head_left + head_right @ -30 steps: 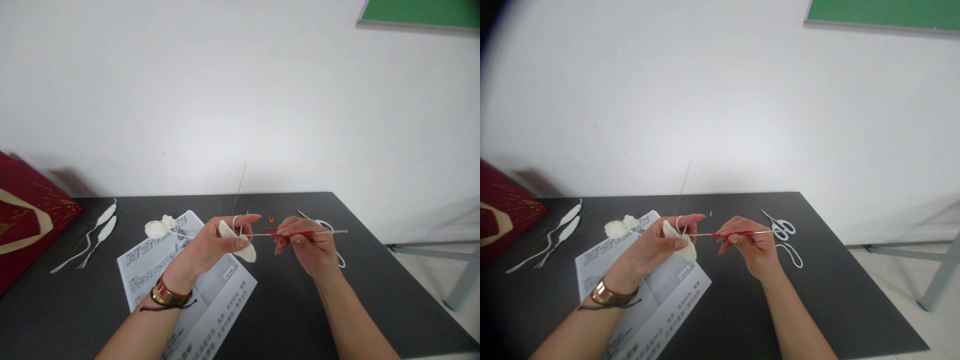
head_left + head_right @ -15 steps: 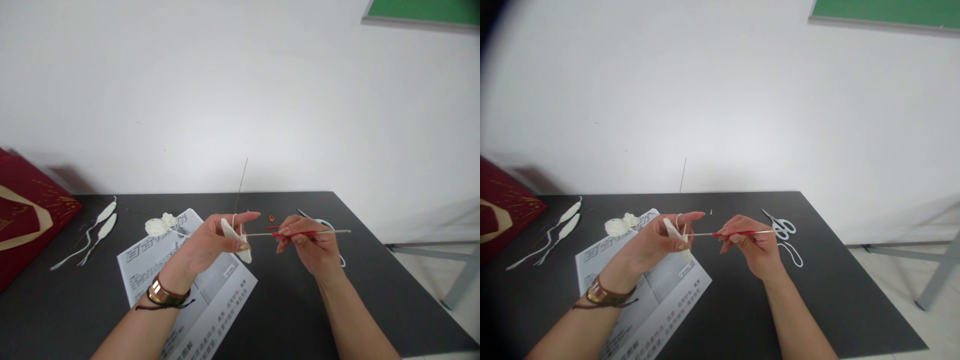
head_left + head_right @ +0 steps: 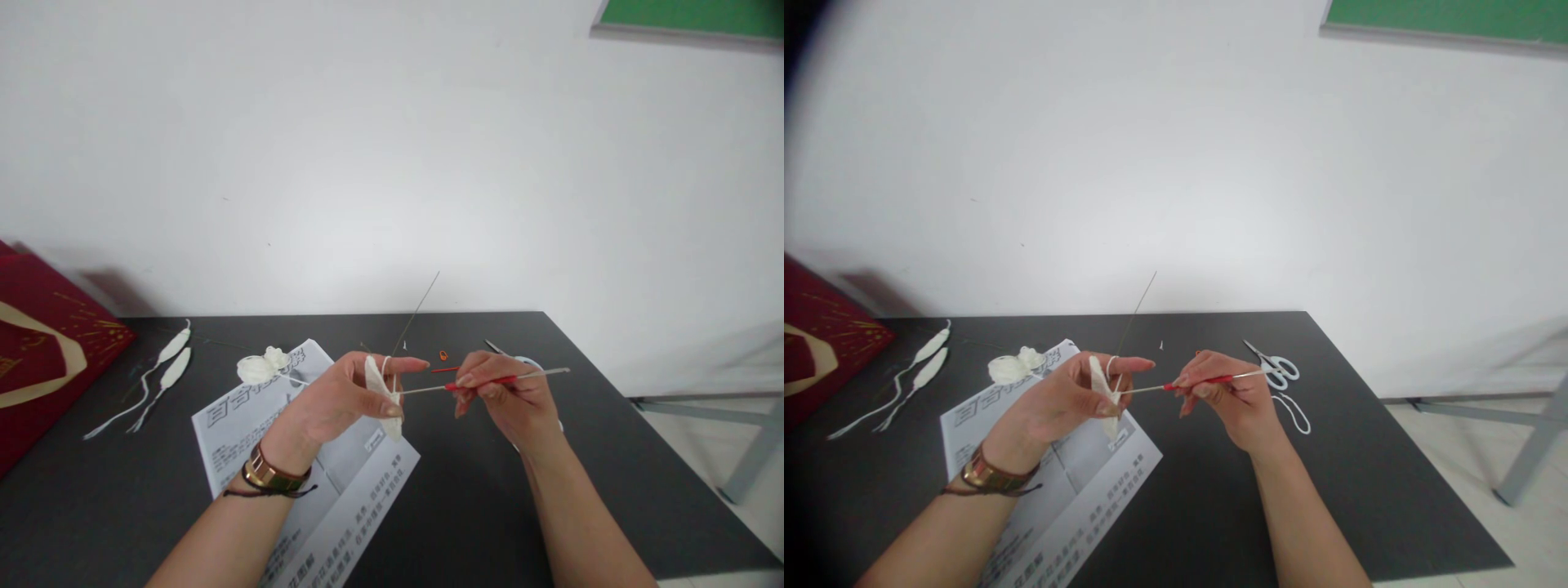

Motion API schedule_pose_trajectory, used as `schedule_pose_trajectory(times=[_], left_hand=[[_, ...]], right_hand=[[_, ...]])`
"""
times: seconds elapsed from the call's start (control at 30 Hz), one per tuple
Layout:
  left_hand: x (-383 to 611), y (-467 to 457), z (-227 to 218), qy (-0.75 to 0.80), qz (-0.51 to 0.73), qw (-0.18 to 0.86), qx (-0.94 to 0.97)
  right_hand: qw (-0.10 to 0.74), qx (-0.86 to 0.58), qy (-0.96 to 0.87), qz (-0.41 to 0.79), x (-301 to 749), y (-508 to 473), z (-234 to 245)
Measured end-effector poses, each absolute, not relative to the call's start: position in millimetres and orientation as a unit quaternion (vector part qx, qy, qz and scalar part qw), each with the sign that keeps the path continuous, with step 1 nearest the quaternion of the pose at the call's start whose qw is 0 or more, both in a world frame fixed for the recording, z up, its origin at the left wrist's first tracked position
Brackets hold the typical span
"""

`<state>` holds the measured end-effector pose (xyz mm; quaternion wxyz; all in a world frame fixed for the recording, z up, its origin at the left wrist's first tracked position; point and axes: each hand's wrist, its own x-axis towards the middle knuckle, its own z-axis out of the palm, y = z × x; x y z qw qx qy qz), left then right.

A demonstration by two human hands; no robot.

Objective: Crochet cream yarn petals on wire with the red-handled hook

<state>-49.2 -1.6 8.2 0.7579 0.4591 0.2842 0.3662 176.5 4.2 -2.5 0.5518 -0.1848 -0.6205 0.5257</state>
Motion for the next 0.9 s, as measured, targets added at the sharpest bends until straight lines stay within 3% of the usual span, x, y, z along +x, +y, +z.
schedule_pose_trajectory(times=[0.4, 0.67, 0.9], left_hand=[[-49, -4, 10, 0.311, 0.401, 0.665, 0.549], [-27, 0, -5, 0.346, 0.541, 0.463, 0.611], [-16, 0, -18, 0.364, 0.559, 0.528, 0.526]], right_hand=[[0.573, -0.248, -0.404, 0.668, 164, 6, -6], [0.539, -0.264, -0.194, 0.776, 146, 11, -20], [0.576, -0.279, -0.26, 0.723, 141, 7, -23]])
